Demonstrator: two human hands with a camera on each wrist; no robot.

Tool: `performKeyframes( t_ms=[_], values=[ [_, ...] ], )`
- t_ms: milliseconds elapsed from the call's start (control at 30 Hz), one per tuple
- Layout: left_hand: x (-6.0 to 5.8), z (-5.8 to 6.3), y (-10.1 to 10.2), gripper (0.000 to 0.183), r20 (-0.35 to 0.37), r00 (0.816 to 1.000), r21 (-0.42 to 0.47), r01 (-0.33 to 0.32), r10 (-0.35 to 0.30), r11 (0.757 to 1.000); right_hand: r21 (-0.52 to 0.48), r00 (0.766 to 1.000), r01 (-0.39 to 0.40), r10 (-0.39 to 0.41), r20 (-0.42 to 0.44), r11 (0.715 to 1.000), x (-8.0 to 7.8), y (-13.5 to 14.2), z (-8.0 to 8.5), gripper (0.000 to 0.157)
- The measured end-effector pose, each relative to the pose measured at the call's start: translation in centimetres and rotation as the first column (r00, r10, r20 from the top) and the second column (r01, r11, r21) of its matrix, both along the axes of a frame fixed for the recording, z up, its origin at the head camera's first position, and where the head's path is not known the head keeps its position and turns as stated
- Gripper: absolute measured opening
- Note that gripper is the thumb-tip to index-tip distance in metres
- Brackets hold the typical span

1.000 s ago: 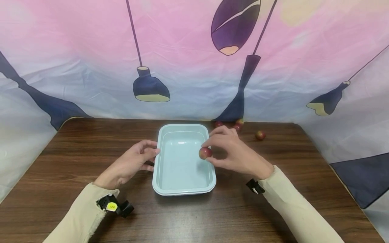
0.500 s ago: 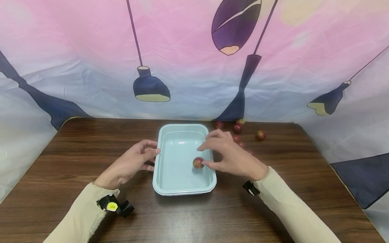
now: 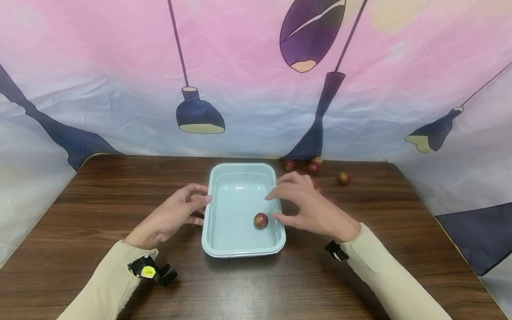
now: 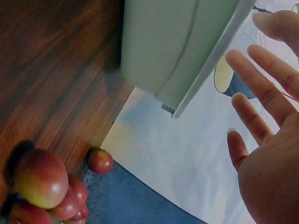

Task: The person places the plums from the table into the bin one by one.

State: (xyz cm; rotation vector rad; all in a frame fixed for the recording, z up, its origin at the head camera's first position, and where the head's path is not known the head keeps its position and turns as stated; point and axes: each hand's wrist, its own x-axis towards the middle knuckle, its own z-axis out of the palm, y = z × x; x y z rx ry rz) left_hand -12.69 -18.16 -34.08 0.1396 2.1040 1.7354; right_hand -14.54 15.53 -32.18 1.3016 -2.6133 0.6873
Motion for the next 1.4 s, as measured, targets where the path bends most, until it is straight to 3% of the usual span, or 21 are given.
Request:
performKeyframes(
  t_ms=[333, 1400],
  values=[
    [0.0, 0.1, 0.0, 0.052, 0.004, 1.0, -0.001, 0.002, -0.002, 1.0, -0.024, 1.0, -0.009, 0.009, -0.028, 1.0, 0.1, 1.5, 0.1, 0.034],
    [0.0, 0.0, 0.1, 0.051, 0.002, 1.0, 0.006, -0.002, 0.002, 1.0, -0.022, 0.988, 0.128, -0.129, -0.085, 0.992, 0.0, 7.3, -1.8, 0.041]
  ],
)
